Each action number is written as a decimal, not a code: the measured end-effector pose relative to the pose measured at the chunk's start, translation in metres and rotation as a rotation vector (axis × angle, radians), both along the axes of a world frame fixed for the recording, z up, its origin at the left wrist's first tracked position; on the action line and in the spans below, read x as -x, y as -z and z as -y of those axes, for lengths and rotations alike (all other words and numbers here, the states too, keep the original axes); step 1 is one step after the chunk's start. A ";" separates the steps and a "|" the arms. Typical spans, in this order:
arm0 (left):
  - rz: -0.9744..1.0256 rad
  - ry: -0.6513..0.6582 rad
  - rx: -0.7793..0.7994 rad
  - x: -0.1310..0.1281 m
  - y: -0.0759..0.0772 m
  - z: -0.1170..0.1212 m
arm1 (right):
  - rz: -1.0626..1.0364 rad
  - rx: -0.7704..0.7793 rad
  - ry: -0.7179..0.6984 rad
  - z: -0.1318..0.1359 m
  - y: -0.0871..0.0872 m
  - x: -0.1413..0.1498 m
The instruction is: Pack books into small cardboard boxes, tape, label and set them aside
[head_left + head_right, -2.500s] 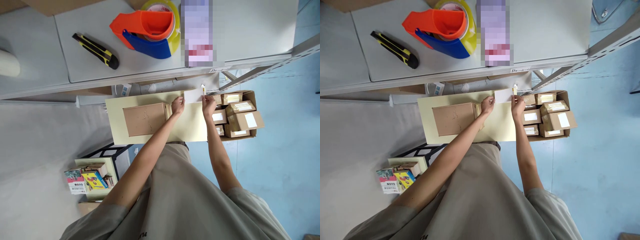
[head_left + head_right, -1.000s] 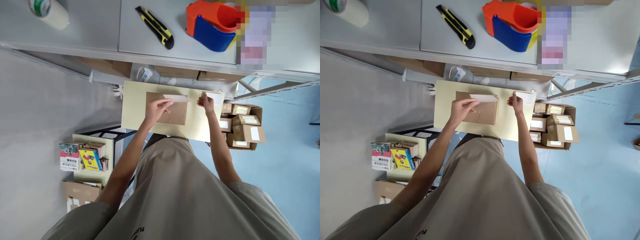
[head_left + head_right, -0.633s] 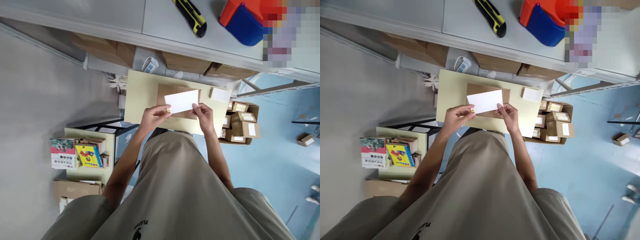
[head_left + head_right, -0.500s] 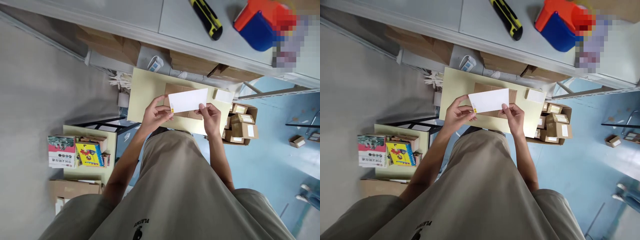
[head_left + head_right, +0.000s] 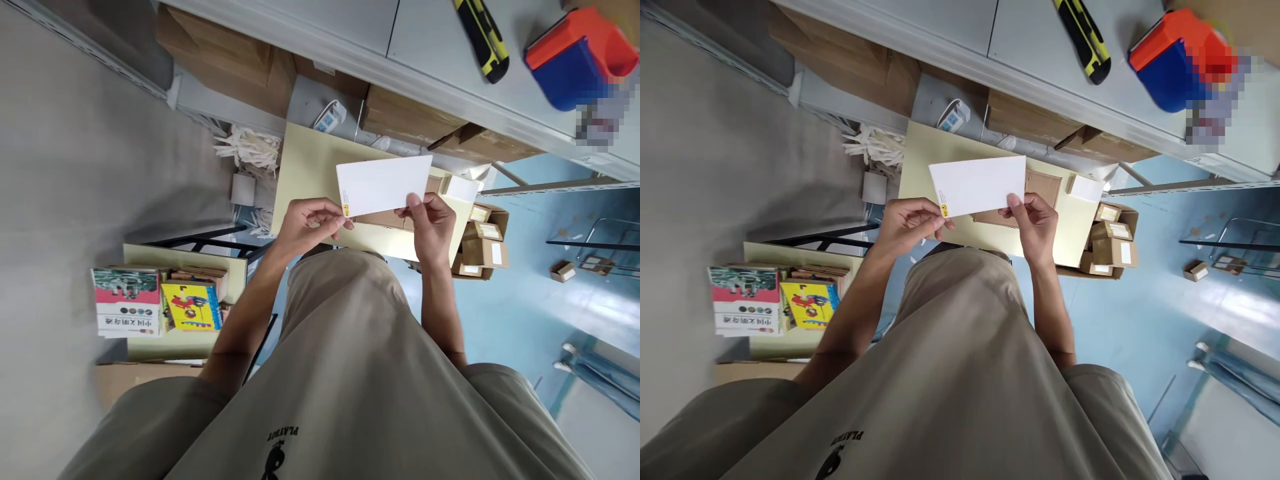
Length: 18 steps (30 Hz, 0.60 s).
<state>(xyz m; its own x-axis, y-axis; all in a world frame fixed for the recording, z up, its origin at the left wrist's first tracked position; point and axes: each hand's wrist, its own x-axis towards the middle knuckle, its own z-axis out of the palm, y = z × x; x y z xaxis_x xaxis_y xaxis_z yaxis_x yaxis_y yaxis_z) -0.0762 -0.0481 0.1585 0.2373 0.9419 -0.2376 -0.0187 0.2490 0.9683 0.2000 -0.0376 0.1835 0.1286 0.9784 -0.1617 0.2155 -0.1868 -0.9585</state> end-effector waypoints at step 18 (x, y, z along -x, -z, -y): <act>-0.230 0.141 -0.169 0.060 0.032 -0.004 | 0.109 0.107 -0.275 0.020 0.045 0.096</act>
<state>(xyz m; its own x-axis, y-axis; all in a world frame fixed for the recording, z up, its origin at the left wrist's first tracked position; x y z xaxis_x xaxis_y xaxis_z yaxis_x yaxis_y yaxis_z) -0.1358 -0.0438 0.1265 0.3261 0.9345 -0.1429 0.2291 0.0685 0.9710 0.1035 -0.0580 0.1380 -0.1160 0.9570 -0.2659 0.3722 -0.2063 -0.9050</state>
